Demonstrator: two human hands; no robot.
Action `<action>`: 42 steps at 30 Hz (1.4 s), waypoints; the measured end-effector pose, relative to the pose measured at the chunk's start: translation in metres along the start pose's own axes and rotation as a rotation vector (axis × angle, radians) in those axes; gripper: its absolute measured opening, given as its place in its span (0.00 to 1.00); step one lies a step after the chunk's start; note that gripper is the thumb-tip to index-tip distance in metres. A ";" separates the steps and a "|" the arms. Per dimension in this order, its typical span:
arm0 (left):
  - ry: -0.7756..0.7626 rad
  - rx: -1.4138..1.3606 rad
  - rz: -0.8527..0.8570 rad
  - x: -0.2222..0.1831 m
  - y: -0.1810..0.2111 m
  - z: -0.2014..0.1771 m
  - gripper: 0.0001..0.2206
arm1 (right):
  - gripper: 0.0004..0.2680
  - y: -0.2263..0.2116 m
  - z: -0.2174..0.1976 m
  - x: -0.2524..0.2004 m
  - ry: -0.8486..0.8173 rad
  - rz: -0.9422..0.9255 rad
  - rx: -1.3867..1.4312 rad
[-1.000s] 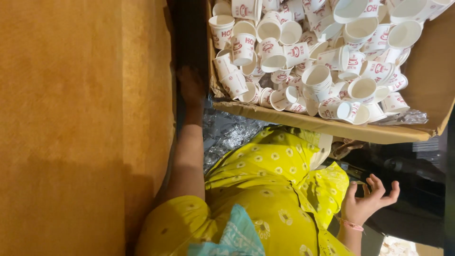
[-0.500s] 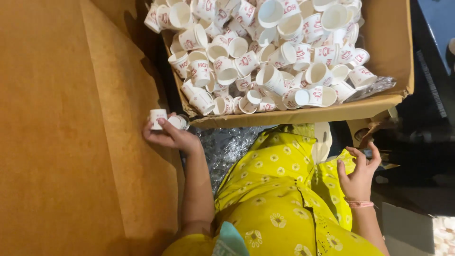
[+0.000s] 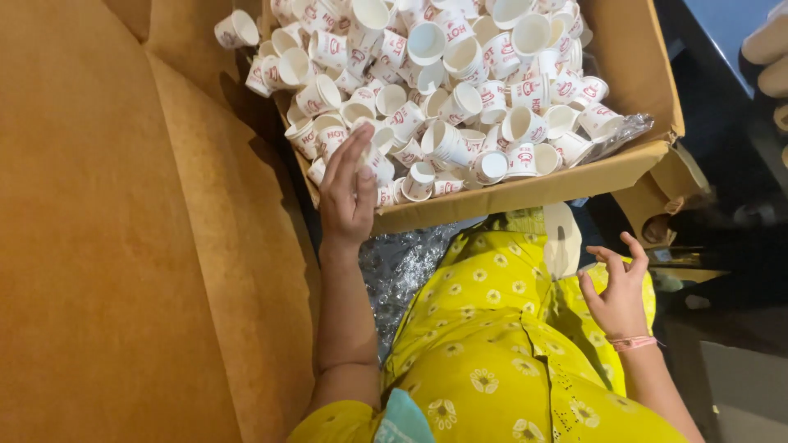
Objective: Stack paper cups and organize them on a table in a manufacturing setting.
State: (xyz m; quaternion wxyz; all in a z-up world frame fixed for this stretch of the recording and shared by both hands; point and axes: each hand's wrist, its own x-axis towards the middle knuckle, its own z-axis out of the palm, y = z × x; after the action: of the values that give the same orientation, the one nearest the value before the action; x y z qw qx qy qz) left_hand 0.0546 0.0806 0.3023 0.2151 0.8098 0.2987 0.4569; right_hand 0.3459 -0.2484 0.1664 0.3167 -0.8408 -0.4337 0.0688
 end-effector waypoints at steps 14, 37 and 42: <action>0.557 -0.411 -0.394 0.071 -0.206 -0.043 0.27 | 0.15 -0.056 0.007 0.032 -0.286 -0.066 0.138; -0.065 -0.478 -0.462 0.165 -0.263 -0.004 0.31 | 0.16 0.010 0.030 -0.006 -0.450 -0.022 -0.055; -0.066 -0.194 -0.562 0.168 -0.297 0.018 0.35 | 0.16 -0.043 0.007 0.021 -0.465 0.135 0.002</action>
State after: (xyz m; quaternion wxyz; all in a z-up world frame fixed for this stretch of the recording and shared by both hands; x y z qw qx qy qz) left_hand 0.0523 0.4103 0.2116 0.4192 0.6854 0.4588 0.3794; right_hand 0.3266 -0.2102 0.1902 0.2039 -0.8291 -0.4376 0.2821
